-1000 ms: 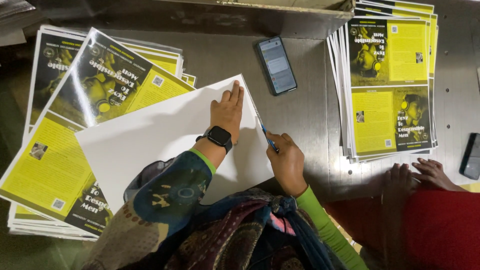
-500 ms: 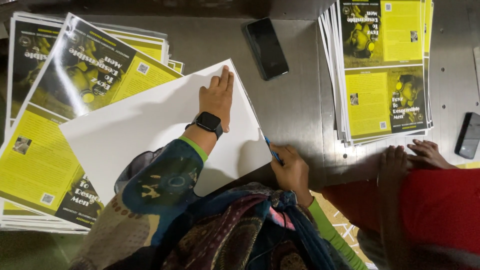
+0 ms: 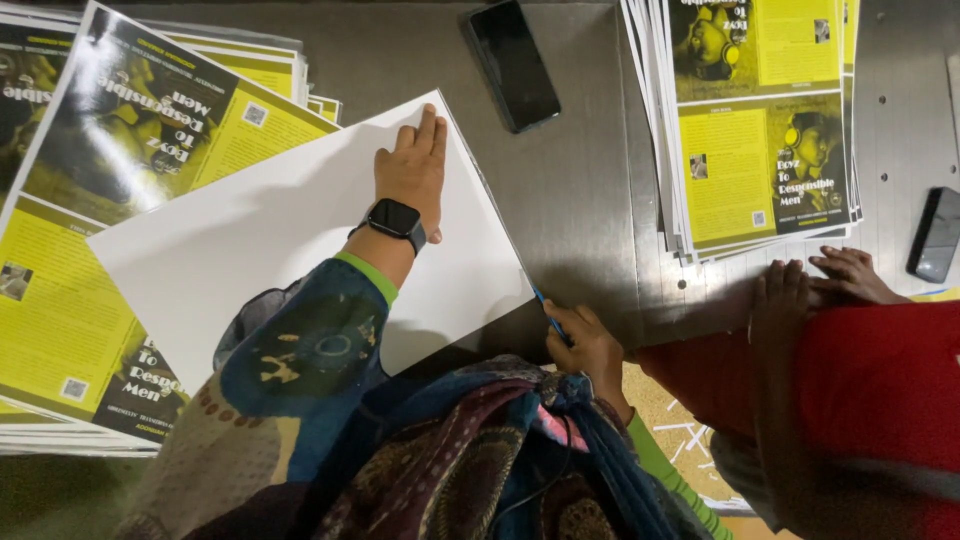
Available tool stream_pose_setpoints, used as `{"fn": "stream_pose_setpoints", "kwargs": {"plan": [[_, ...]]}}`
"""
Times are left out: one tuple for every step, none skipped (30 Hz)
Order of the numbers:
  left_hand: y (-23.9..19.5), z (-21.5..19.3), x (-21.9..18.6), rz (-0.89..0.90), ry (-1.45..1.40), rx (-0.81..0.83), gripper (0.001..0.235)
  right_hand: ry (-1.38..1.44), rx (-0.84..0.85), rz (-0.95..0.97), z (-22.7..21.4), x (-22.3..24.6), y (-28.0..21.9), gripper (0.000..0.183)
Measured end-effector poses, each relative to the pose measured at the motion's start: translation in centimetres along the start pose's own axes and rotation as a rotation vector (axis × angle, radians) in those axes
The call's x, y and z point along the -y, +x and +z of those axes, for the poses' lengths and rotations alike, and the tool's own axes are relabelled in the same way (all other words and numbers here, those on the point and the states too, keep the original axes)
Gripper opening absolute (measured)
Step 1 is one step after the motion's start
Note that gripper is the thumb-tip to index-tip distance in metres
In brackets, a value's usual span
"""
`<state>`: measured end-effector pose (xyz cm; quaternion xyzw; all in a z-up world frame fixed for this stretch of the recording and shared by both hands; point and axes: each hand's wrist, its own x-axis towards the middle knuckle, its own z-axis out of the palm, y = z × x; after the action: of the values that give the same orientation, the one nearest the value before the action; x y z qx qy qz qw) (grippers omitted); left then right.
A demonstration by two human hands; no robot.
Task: Trimming the white margins from printed book covers using a utility knife on a metal workbench.
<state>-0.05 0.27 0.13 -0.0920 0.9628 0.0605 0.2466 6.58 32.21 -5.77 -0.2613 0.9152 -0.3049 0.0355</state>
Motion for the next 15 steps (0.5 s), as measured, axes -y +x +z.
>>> {"fn": "stream_pose_setpoints", "kwargs": {"plan": [[-0.1, -0.1, 0.0, -0.002, 0.006, -0.002, 0.139, 0.009, 0.004, 0.042, -0.2, 0.2, -0.2, 0.032], [-0.1, 0.0, 0.0, 0.000, 0.007, 0.001, 0.139, 0.009, 0.005, 0.046, -0.4, 0.3, -0.7, 0.032], [0.0, 0.0, 0.0, 0.000, 0.001, 0.004, 0.139, 0.000, 0.023, 0.067, -0.6, 0.3, -1.0, 0.032], [0.0, 0.0, 0.0, 0.000, -0.004, 0.007, 0.138, -0.008, 0.042, 0.088, -0.8, 0.4, -1.3, 0.032], [0.9, 0.9, 0.1, 0.003, -0.003, 0.010, 0.138, -0.009, 0.042, 0.091, -1.5, 1.4, -1.3, 0.032], [1.7, 1.9, 0.2, -0.012, 0.061, -0.010, 0.142, 0.022, 0.106, 0.171, -2.1, 2.4, -1.3, 0.040], [2.5, 2.8, 0.3, -0.027, 0.124, -0.031, 0.147, 0.053, 0.169, 0.249, -2.7, 3.4, -1.3, 0.048], [2.5, 2.9, 0.3, -0.024, 0.125, -0.030, 0.147, 0.053, 0.169, 0.251, -3.1, 4.1, -1.3, 0.048], [2.6, 2.9, 0.3, -0.029, 0.127, -0.022, 0.150, 0.104, 0.173, 0.277, -3.6, 4.8, -1.3, 0.047], [2.6, 2.9, 0.3, -0.033, 0.129, -0.014, 0.152, 0.156, 0.176, 0.303, -4.1, 5.5, -1.3, 0.046], [2.6, 3.0, 0.3, -0.030, 0.130, -0.014, 0.152, 0.156, 0.174, 0.305, -4.2, 5.5, -1.5, 0.046], [2.6, 3.0, 0.3, -0.027, 0.125, -0.014, 0.151, 0.149, 0.162, 0.291, -4.3, 5.5, -1.8, 0.049], [2.7, 3.1, 0.3, -0.025, 0.120, -0.015, 0.151, 0.142, 0.150, 0.276, -4.3, 5.5, -2.1, 0.051], [2.7, 3.1, 0.4, -0.023, 0.121, -0.015, 0.151, 0.142, 0.148, 0.277, -4.5, 6.1, -2.0, 0.051], [2.7, 3.1, 0.4, -0.024, 0.117, -0.022, 0.150, 0.172, 0.136, 0.322, -4.7, 6.7, -2.0, 0.049]]}}
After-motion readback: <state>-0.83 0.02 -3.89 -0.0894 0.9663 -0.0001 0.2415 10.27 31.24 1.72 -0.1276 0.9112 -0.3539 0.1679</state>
